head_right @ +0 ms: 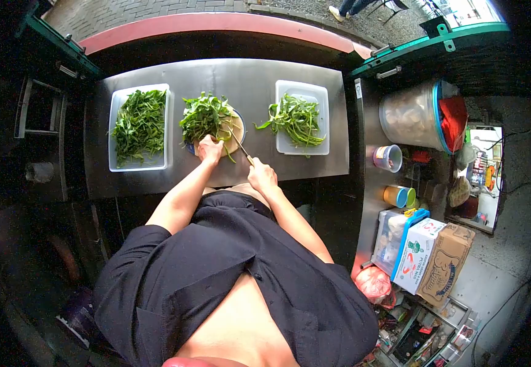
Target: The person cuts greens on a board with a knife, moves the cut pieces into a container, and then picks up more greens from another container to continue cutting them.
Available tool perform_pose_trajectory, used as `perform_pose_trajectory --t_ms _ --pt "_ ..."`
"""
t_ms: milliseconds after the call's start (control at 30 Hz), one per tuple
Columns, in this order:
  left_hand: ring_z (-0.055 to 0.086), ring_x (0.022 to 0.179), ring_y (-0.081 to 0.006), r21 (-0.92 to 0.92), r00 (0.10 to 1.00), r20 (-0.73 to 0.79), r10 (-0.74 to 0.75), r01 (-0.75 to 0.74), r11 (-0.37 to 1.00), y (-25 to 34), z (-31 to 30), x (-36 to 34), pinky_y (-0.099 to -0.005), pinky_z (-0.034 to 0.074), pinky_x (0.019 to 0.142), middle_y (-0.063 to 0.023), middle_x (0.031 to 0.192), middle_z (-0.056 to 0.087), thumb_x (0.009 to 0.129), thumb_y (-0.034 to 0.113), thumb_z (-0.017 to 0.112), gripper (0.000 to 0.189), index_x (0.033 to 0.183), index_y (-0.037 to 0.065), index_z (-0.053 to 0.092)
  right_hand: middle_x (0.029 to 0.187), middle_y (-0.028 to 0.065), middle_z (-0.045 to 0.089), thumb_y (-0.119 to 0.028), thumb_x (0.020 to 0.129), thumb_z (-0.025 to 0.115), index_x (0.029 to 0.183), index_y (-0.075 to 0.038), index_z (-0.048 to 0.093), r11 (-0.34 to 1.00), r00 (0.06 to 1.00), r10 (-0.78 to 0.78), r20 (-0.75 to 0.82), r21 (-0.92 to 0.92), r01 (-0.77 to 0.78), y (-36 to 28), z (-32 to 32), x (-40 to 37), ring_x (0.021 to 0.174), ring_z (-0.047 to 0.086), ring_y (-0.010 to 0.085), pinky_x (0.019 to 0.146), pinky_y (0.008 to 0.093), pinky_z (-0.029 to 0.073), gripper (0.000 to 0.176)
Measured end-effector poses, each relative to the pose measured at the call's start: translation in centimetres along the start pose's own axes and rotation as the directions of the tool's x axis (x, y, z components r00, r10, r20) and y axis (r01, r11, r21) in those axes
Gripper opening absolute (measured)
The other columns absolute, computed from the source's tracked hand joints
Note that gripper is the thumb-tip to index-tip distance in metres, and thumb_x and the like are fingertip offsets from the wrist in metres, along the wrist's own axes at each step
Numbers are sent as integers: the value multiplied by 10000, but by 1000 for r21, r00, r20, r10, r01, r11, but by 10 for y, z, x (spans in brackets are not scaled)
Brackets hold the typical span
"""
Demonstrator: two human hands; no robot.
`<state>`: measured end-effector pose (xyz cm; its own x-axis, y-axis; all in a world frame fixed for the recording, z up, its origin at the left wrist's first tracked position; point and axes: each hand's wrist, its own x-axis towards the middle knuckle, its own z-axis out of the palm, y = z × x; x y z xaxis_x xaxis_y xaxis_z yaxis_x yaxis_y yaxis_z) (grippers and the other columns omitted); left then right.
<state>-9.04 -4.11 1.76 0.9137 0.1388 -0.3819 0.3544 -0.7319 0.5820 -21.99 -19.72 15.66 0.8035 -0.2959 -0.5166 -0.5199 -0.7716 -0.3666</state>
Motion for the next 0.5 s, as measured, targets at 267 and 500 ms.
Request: perform_pose_trajectory --t_ms 267,500 --pt "724 936 -366 -18 998 16 65 -65 998 0 -6 -3 -463 571 842 -198 979 744 801 299 788 318 978 42 725 1012 274 706 -282 993 550 1247 -130 603 998 998 2 58 56 -6 1 4 -12 1000 670 484 854 573 525 301" --pt "717 925 -391 -120 995 -93 39 -51 991 0 4 -11 -489 553 843 -201 949 745 902 396 678 352 962 54 736 1020 279 702 -279 988 552 1228 -121 610 998 998 9 59 62 -13 8 10 -17 1000 669 482 855 566 524 294"
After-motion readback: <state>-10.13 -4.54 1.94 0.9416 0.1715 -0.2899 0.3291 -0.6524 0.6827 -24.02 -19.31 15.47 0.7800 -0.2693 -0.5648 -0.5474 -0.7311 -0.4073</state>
